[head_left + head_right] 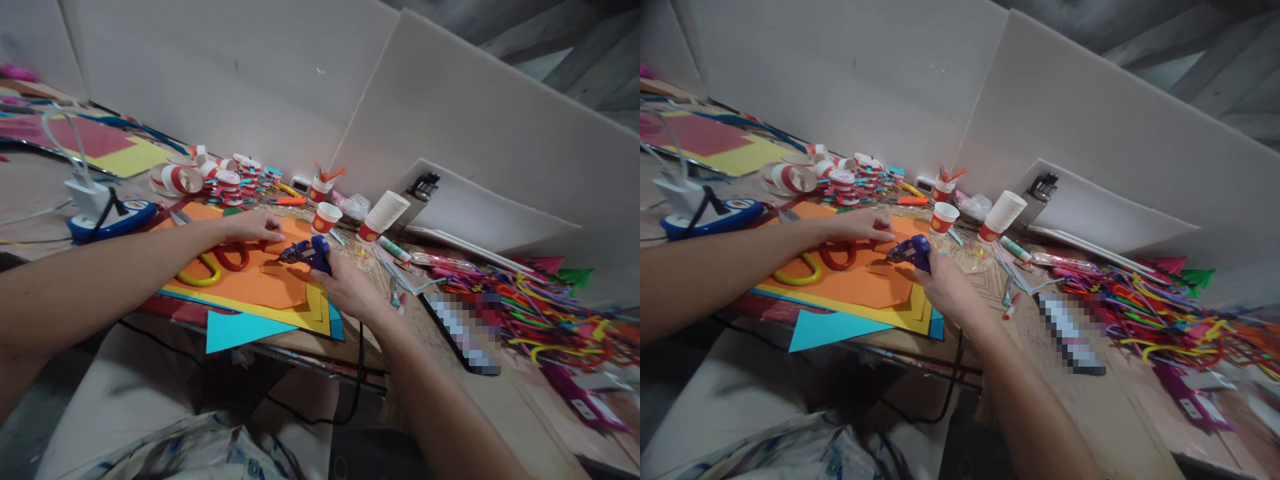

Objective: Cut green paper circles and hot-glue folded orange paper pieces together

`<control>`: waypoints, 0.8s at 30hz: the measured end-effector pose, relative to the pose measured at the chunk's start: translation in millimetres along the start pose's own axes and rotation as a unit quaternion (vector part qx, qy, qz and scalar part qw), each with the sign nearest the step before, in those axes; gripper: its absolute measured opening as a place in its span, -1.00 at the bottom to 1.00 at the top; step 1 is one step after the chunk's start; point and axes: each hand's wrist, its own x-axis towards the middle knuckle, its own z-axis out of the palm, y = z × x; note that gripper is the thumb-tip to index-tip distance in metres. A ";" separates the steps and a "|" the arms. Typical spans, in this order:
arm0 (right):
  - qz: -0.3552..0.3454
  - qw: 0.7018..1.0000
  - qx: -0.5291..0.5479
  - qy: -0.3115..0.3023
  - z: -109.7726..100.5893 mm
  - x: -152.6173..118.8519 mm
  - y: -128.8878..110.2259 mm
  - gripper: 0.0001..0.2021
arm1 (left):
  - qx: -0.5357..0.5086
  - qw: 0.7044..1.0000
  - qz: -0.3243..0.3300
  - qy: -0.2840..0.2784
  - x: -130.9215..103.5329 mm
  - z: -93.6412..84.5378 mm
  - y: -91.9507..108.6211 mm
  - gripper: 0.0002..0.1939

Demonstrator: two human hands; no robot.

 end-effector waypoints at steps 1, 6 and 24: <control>-0.003 1.000 0.001 -0.003 1.8 2.6 -2.0 -0.83 | -0.005 1.000 0.001 -0.004 0.6 0.1 -1.2 -0.66; -0.010 1.000 -0.003 0.002 3.6 6.1 -5.4 -0.78 | -0.004 1.000 0.007 -0.003 0.5 -0.2 -1.0 -0.66; 0.031 0.997 -0.068 0.016 -14.5 -15.5 14.9 -0.79 | -0.040 0.999 -0.018 0.003 -4.2 1.1 3.3 -0.71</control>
